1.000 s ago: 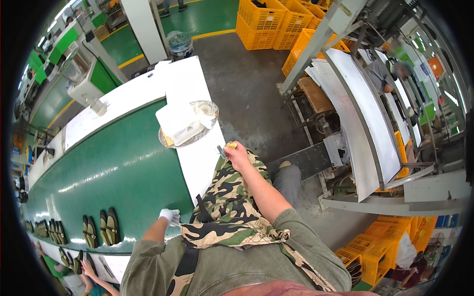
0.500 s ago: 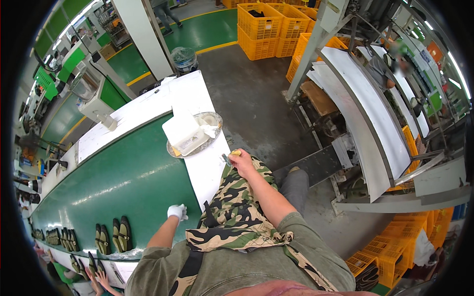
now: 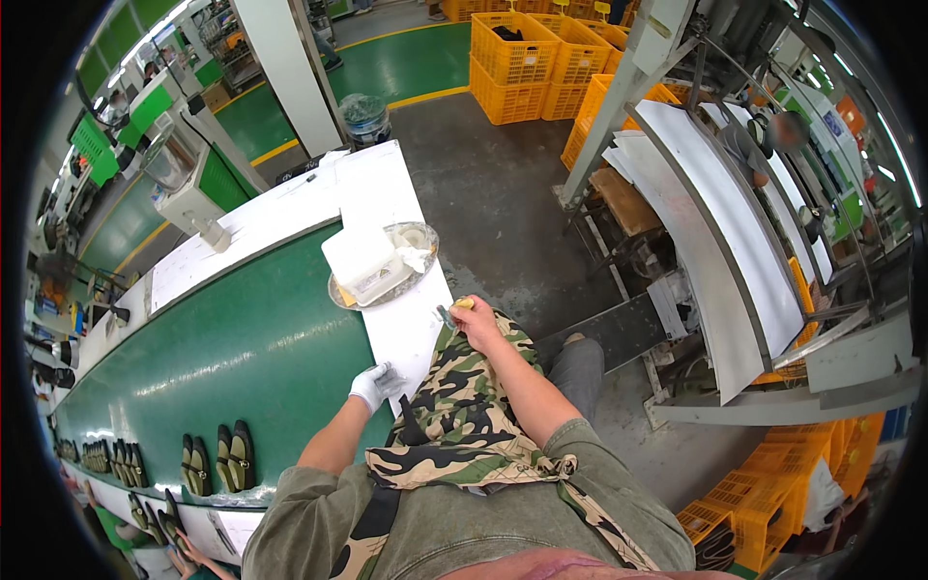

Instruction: Applying glue or polish to the edges and soles of shoes using a sponge on a factory production line.

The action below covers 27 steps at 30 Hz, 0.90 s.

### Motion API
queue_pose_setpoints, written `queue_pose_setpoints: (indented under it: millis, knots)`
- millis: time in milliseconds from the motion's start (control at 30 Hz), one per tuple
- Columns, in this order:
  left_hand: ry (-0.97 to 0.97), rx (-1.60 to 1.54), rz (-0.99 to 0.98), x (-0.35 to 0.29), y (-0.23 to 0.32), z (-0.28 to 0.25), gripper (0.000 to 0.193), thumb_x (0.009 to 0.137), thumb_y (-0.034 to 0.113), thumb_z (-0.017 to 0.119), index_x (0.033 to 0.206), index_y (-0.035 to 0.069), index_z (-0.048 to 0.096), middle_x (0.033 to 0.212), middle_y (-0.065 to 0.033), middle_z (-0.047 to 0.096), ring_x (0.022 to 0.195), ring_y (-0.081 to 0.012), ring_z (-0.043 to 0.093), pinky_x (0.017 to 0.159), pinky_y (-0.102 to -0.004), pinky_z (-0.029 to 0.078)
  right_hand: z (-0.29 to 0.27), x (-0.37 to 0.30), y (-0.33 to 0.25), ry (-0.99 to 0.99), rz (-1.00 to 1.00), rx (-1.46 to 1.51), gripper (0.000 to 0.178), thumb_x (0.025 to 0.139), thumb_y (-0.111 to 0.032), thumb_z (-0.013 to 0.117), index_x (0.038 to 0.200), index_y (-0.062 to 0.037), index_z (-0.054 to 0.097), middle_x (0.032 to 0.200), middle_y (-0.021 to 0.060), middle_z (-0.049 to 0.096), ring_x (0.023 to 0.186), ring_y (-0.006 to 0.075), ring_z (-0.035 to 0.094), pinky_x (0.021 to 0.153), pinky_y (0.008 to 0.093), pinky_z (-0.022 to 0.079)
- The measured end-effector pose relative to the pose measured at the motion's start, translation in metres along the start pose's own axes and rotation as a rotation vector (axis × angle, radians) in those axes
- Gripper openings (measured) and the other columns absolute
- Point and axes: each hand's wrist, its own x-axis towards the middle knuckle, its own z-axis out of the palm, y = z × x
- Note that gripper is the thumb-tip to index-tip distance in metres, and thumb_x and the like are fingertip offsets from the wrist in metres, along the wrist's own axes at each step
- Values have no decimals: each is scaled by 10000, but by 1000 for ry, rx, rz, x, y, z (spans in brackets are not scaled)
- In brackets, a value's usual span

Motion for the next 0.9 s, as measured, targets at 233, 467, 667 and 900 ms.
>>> queue_pose_setpoints:
  millis: [233, 467, 667, 900]
  knots:
    - [-205, -162, -61, -12, -1, 0, 287, 941, 261, 619, 1184, 109, 614, 1120, -100, 665, 1098, -426, 632, 971, -563, 452, 0, 0, -1, -15, 24, -5, 168, 888, -19, 687, 952, -87, 547, 899, 19, 607, 789, 134, 594, 706, 294, 503]
    - [-156, 4, -156, 4, -5, 0, 244, 941, 341, 593, 1063, 146, 673, 1089, -78, 709, 1065, -399, 646, 944, -527, 452, 0, -2, -1, -11, 36, 12, 158, 895, -23, 683, 951, -91, 551, 896, 15, 605, 788, 132, 591, 709, 296, 503]
    - [-52, 138, -142, -1, -1, 15, 228, 945, 400, 584, 961, 188, 668, 1079, -35, 721, 1036, -343, 666, 873, -436, 439, 1, -1, -4, -11, 27, 24, 156, 892, -17, 683, 939, -97, 558, 883, 9, 603, 782, 130, 589, 708, 294, 501]
    - [-39, 179, -136, -2, -1, 14, 251, 945, 433, 575, 976, 199, 659, 1104, -30, 717, 1010, -319, 672, 827, -422, 419, 3, -4, -6, -23, 20, 38, 167, 883, -12, 687, 945, -96, 557, 893, 11, 605, 790, 135, 592, 719, 300, 504]
